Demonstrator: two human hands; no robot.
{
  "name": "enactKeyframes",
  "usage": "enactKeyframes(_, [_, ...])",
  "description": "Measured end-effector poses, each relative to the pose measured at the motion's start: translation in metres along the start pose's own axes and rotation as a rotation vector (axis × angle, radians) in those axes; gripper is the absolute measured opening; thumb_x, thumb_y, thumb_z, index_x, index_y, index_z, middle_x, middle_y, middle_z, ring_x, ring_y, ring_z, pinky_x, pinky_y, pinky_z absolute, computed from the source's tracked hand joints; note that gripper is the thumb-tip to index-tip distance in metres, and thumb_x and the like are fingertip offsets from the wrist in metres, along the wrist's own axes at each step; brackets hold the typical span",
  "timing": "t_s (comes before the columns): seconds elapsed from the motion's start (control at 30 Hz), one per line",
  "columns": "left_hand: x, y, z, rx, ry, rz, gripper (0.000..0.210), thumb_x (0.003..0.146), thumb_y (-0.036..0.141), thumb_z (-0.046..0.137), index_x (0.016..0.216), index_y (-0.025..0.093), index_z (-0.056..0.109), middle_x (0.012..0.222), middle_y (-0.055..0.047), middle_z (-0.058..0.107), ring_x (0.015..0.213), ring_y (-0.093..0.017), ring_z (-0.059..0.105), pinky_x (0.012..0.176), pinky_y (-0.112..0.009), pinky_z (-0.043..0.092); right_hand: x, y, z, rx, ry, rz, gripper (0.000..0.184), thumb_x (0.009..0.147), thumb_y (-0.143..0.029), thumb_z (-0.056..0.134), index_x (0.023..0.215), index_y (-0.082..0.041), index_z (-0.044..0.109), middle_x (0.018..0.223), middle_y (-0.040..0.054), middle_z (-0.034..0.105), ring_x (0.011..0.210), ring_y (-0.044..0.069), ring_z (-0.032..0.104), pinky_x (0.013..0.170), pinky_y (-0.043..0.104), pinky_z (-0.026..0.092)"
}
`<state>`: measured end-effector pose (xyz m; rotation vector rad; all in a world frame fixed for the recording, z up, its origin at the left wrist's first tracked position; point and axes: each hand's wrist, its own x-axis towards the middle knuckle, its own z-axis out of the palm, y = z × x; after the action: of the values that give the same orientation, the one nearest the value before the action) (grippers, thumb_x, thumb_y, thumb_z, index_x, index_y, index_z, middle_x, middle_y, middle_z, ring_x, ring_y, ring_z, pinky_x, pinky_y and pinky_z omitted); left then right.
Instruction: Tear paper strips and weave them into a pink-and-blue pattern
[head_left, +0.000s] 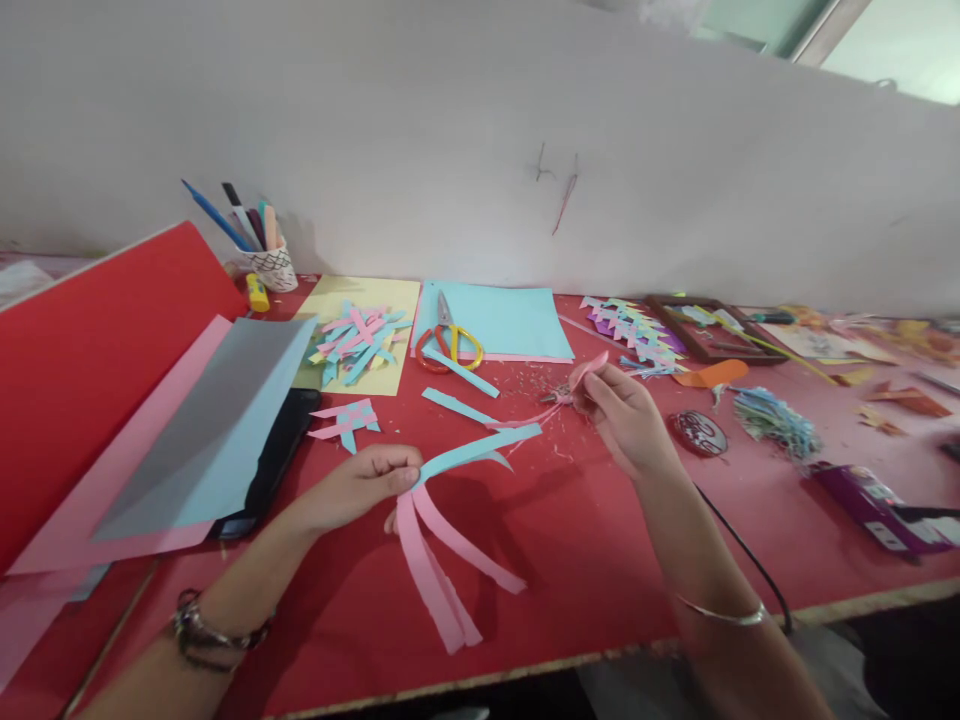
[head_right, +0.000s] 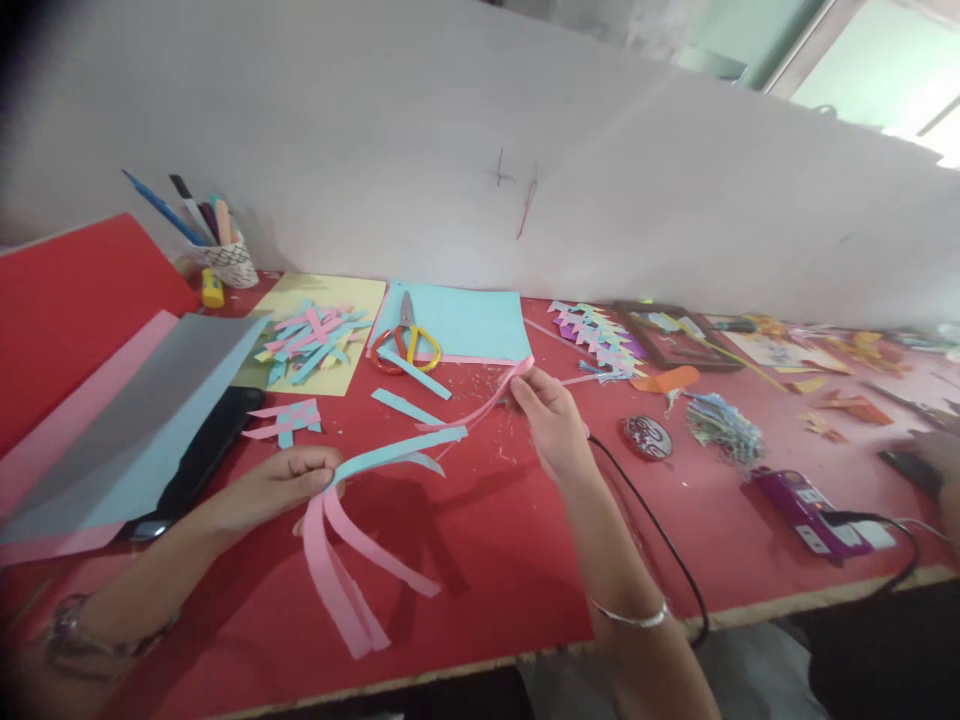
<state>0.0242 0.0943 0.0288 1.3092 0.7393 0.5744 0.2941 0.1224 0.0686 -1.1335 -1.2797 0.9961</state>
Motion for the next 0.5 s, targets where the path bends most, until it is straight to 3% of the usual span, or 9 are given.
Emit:
enactKeyframes(0.23, [-0.002,0.005,0.003,0.200,0.096,-0.029,0.034,0.074,0.048,0.050,0.059,0.018,0.044,0.045,0.007,0.046,0.040,-0.008,0.046,0.043,-0.019,0.035,-0.003,0.005,-0.005,0.103,0.117,0.013,0.020,0.064,-0.038,0.063,0.065,-0.020,0.055,0.058,-0.0045,0.050,0.051,0.006,0.042,0.049,0.019,0.036])
enactKeyframes(0.4, [0.003,0.003,0.002,0.534,0.203,0.015,0.029,0.080,0.039,0.040,0.059,0.019,0.045,0.050,0.005,0.052,0.048,-0.010,0.051,0.051,-0.020,0.038,-0.004,0.014,-0.001,-0.014,0.082,0.041,0.017,0.065,-0.036,0.059,0.067,-0.019,0.054,0.055,-0.0055,0.048,0.047,0.006,0.040,0.047,0.020,0.034])
enactKeyframes(0.5, [0.003,0.001,0.004,0.649,0.194,0.034,0.029,0.081,0.038,0.037,0.060,0.019,0.045,0.051,0.005,0.054,0.048,-0.010,0.053,0.051,-0.020,0.039,-0.004,0.019,0.001,-0.122,0.094,0.031,0.015,0.067,-0.034,0.055,0.070,-0.018,0.055,0.054,-0.0054,0.048,0.047,0.006,0.039,0.047,0.021,0.033])
